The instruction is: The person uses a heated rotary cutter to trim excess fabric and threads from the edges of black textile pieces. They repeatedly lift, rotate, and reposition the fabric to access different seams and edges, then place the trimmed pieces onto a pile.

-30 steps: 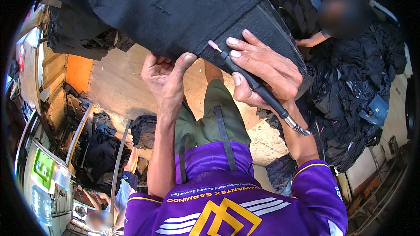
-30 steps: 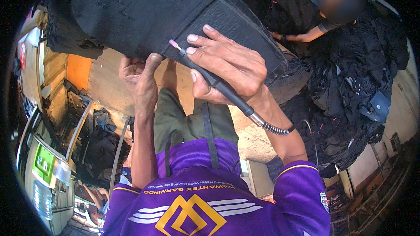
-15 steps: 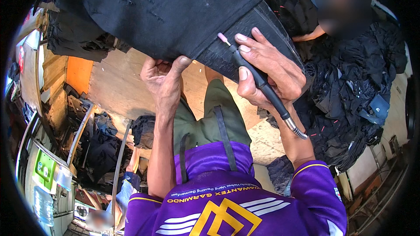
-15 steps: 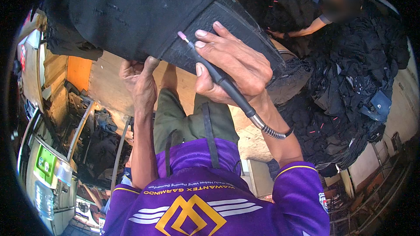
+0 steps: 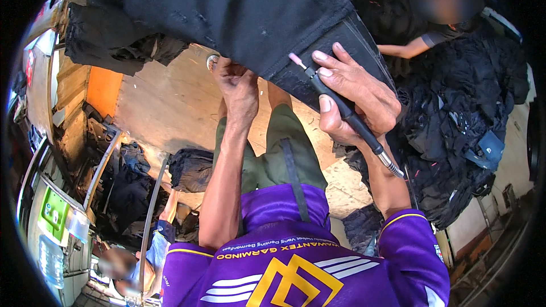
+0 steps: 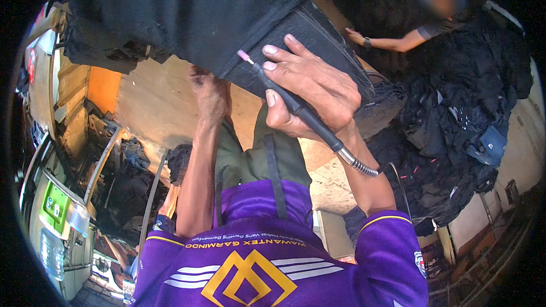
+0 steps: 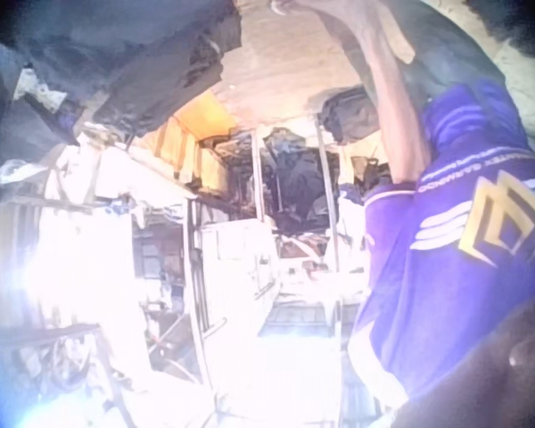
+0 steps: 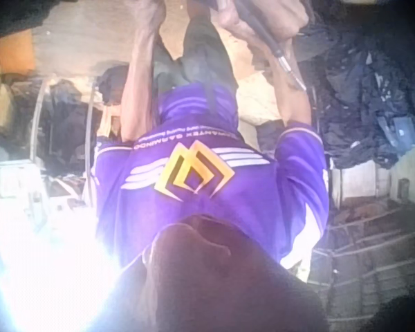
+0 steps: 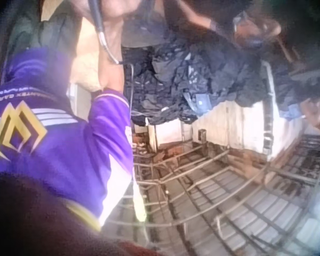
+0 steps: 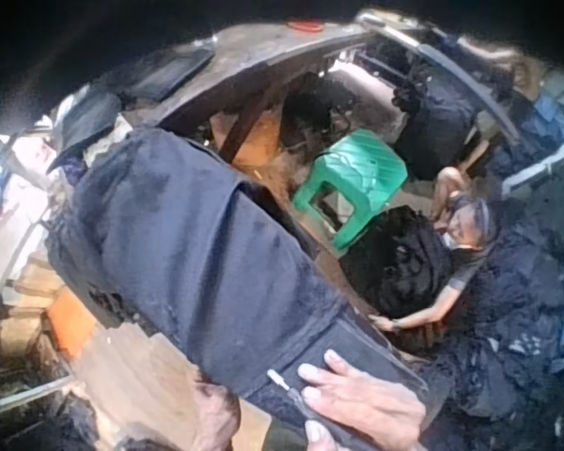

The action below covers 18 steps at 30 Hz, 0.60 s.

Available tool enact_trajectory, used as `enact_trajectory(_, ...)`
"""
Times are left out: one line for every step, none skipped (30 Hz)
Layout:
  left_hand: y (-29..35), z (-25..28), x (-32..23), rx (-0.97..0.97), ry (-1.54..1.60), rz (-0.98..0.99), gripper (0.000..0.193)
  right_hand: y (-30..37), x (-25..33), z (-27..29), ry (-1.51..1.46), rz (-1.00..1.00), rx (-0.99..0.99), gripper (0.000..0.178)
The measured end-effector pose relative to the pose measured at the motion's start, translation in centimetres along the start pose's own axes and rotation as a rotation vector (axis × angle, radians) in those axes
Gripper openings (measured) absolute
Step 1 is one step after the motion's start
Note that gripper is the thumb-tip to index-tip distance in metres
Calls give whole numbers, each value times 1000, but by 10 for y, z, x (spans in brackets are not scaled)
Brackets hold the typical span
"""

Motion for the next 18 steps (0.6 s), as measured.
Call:
enact_trajectory(-1, 1, 4, 3, -8, 14, 41, 1, 0, 0, -6, 7, 0, 27)
enact_trajectory(-1, 2, 7, 4, -18, 27, 41, 1, 0, 0, -12, 2, 5, 28)
enact_trajectory(-1, 3, 8, 5, -29, 35, 41, 2, 0, 0, -23, 1, 3, 28)
enact_trajectory(0, 4, 7, -26, 53, -12, 38, 2, 1, -2, -17, 23, 35, 29)
enact_trajectory(1, 3, 5, -5, 78, -32, 40, 2, 3, -4, -35, 30, 49, 29)
enact_trajectory(1, 1, 3, 18, 102, -54, 41, 2, 5, -5, -53, 39, 61, 29)
enact_trajectory(1, 0, 1, 42, 127, -71, 42, 2, 7, -6, -68, 48, 80, 30)
enact_trajectory(1, -1, 1, 34, 119, -59, 43, 2, 7, -7, -71, 45, 115, 30)
enact_trajectory(0, -2, 0, 27, 112, -48, 45, 2, 8, -7, -70, 50, 114, 30)
enact_trajectory(-1, -2, 0, 20, 105, -39, 46, 1, 8, -8, -70, 52, 115, 30)
enact_trajectory(-1, -3, -1, 18, 95, -33, 46, 2, 7, -8, -73, 49, 114, 30)
enact_trajectory(-2, -3, -1, 14, 86, -24, 46, 2, 7, -8, -66, 57, 105, 30)
enact_trajectory(-2, -1, 1, -25, 76, 19, 47, 2, 7, -8, -62, 59, 96, 30)
enact_trajectory(-2, -2, 0, 1, 67, -7, 46, 3, 6, -8, -59, 62, 87, 30)
enact_trajectory(-2, -1, 0, -6, 57, -1, 45, 3, 5, -7, -53, 60, 72, 31)
enact_trajectory(-2, -1, 1, -11, 58, 8, 45, 4, 4, -6, -47, 57, 57, 31)
enact_trajectory(-2, 0, 2, -15, 42, 12, 43, 5, 3, -6, -40, 52, 43, 32)
enact_trajectory(-2, 1, 3, -16, 40, 18, 42, 5, 3, -5, -36, 47, 40, 32)
Point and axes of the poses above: each hand's wrist, its own y-axis away from the middle knuckle, its own z-axis out of the back of the hand, x = y × z, the point moved 5 cm from there along -y, towards the middle knuckle, and after that the axes turned 6 degrees about z, right-handed, at the moved point
